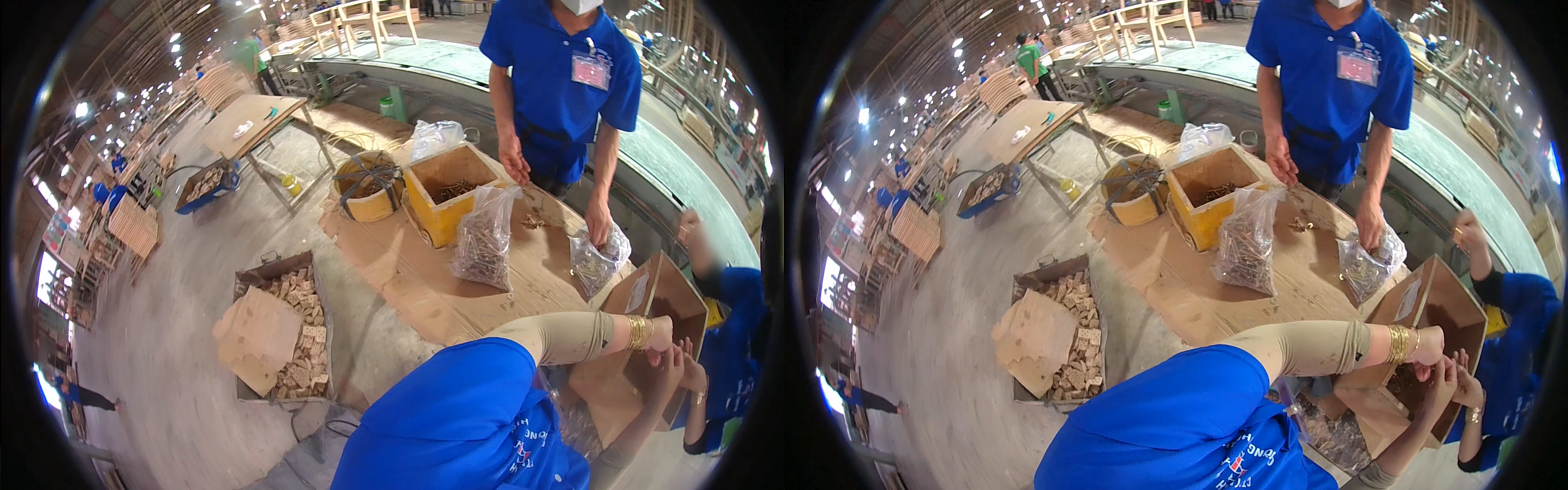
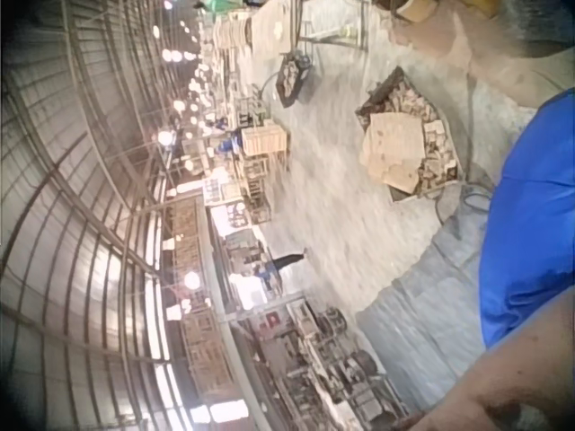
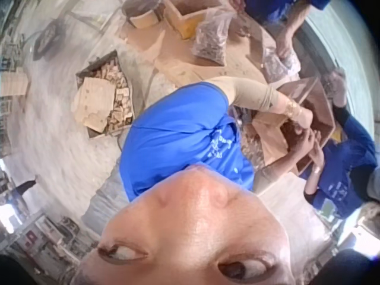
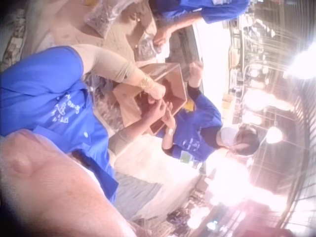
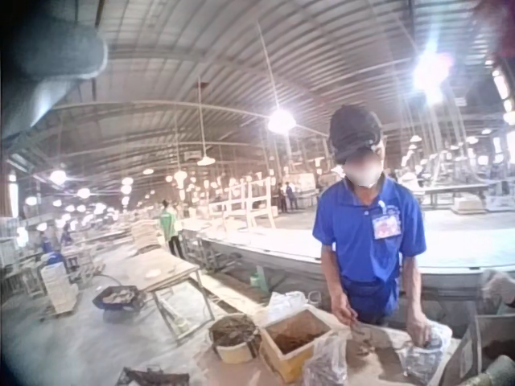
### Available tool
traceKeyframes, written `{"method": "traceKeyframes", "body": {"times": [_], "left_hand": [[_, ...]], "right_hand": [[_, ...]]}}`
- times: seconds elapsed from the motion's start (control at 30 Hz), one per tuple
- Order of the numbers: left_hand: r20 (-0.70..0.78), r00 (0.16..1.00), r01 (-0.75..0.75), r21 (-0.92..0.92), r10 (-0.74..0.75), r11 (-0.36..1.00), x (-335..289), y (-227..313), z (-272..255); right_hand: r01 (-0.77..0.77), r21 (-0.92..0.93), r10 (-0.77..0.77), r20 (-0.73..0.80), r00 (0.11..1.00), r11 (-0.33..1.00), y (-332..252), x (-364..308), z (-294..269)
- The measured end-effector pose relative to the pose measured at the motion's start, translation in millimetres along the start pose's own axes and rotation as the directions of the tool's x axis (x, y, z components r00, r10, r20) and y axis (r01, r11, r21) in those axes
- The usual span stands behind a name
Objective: The person sorts small metal hardware pieces, such as screws and washers, from a plastic bag into a wooden box. They handle the items one by one, placing them into the container while coworkers work nearby.
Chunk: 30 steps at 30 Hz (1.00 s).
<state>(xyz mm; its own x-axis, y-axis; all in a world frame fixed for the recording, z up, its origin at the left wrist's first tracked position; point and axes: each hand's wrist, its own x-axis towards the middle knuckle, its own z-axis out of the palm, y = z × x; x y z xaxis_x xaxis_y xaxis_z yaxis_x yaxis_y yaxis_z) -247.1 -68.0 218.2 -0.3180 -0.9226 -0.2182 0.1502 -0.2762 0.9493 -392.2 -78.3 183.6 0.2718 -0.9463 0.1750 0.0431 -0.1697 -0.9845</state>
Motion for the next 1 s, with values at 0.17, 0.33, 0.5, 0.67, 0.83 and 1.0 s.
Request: {"method": "traceKeyframes", "body": {"times": [0.17, 0.33, 0.5, 0.67, 0.83, 1.0], "left_hand": [[0.035, 0.998, -0.057, -0.018, 0.058, 0.998, 5, -3, -12], [0.003, 0.997, -0.053, 0.701, 0.071, 0.711, -3, 5, 1], [0.059, 0.995, -0.101, 0.443, 0.083, 0.891, -17, 12, 2], [0.194, 0.950, -0.291, 0.260, 0.245, 0.921, -31, 15, 5], [0.077, 0.929, -0.361, -0.015, 0.361, 0.933, -37, 14, 16], [0.160, 0.943, -0.305, 0.071, 0.291, 0.950, -27, 9, 10]], "right_hand": [[-0.062, 0.052, 0.066, -0.071, 0.995, 0.997, 8, 3, -7], [-0.153, 0.389, 0.175, -0.021, 0.984, 0.908, 11, 7, -51], [0.030, 0.458, -0.025, -0.018, 1.000, 0.888, 0, 8, -35], [0.096, 0.456, -0.077, -0.061, 0.995, 0.885, -16, 3, -20], [0.099, 0.471, -0.087, -0.046, 0.995, 0.877, -17, -6, -13], [0.115, 0.359, -0.003, -0.297, 0.955, 0.926, -21, -19, -1]]}}
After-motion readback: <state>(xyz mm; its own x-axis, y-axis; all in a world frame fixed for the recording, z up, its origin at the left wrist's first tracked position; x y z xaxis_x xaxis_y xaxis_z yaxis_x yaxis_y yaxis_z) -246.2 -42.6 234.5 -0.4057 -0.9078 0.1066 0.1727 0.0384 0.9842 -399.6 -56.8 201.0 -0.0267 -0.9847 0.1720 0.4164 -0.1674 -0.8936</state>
